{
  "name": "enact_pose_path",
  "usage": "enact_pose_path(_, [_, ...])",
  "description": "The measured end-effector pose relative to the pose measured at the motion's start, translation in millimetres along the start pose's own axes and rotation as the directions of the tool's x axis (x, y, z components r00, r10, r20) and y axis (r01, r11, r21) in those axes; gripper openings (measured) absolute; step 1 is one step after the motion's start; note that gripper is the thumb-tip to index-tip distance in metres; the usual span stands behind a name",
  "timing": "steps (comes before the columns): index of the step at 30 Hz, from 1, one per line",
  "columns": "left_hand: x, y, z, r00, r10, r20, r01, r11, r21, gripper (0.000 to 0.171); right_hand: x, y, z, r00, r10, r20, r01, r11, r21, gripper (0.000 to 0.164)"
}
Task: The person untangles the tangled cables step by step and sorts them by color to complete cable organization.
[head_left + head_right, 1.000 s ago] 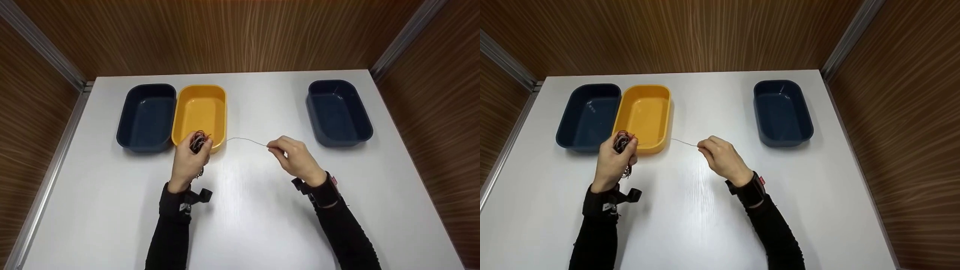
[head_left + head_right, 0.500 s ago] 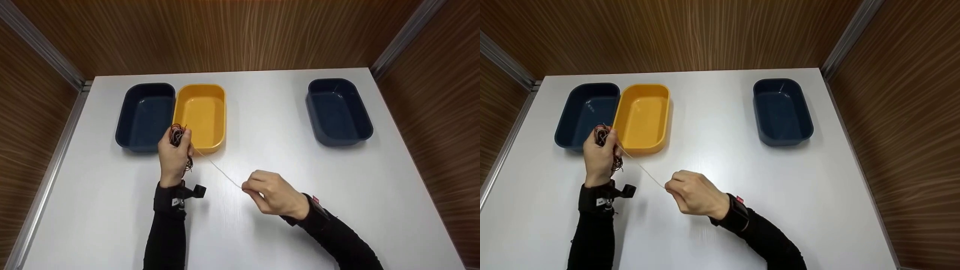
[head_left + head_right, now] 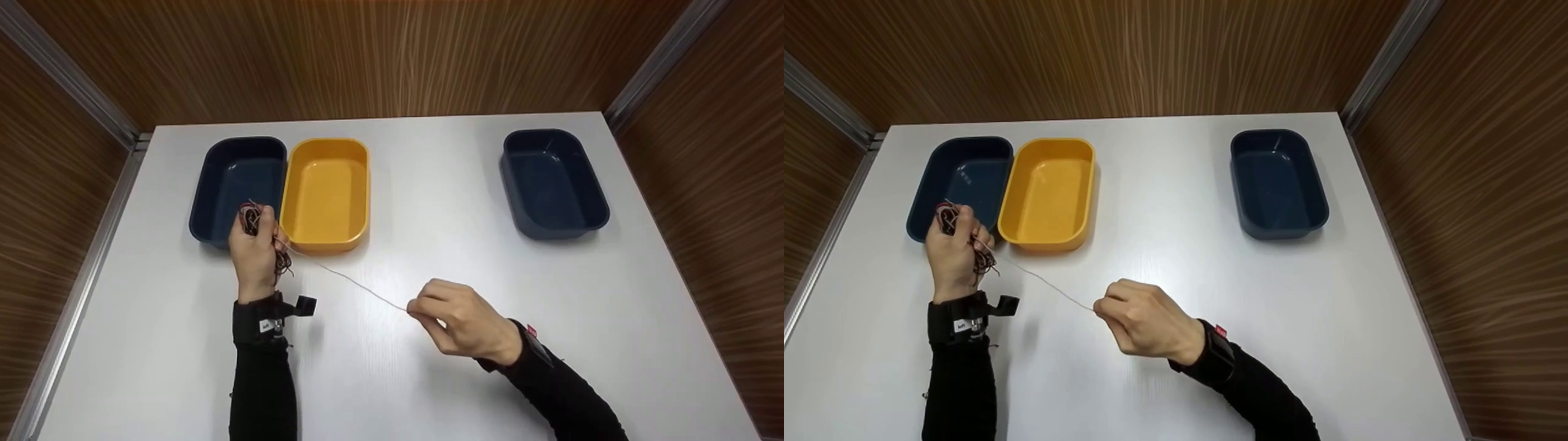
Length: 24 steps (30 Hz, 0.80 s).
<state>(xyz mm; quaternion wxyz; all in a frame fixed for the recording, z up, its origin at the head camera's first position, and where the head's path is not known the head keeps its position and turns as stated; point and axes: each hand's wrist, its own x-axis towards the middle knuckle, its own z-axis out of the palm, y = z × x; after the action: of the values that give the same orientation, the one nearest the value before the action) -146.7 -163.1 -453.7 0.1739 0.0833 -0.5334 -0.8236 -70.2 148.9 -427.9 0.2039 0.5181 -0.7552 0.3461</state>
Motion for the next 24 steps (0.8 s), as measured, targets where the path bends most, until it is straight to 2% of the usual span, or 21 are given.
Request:
enact_pose_path(5, [-0.5, 1.5, 1.2, 1.0, 0.013, -0.009, -0.013, 0.999, 0.046, 0.012, -0.5, 5.1, -12.8, 0.998, 0.015, -0.068, -0.016, 1.0, -0.023, 0.015])
enact_pose_path(9, [0.7, 0.9, -0.9, 1.0, 0.023, -0.007, -0.023, 0.997, 0.076, 0.014, -0.2, 10.1, -27.7, 0.994, 0.006, -0.105, -0.012, 0.998, -0.054, 0.011])
enact_pose_path(13, [3.8, -0.1, -5.9, 0.999, 0.042, -0.021, -0.041, 0.998, 0.036, 0.013, -3.6, 14.3, -48.4, 0.981, 0.046, -0.188, -0.059, 0.996, -0.069, 0.011])
enact_pose_path(18, [5.0, 0.5, -9.5, 0.999, 0.031, -0.034, -0.032, 0.999, -0.014, 0.012, -9.3, 21.6, -68.7, 0.937, 0.142, -0.32, -0.189, 0.974, -0.121, 0.011])
enact_pose_path(24, [2.4, -0.1, -4.8, 1.0, 0.022, -0.016, -0.021, 0.998, 0.052, 0.012, -13.4, 35.9, -78.1, 0.865, 0.211, -0.455, -0.313, 0.936, -0.161, 0.01])
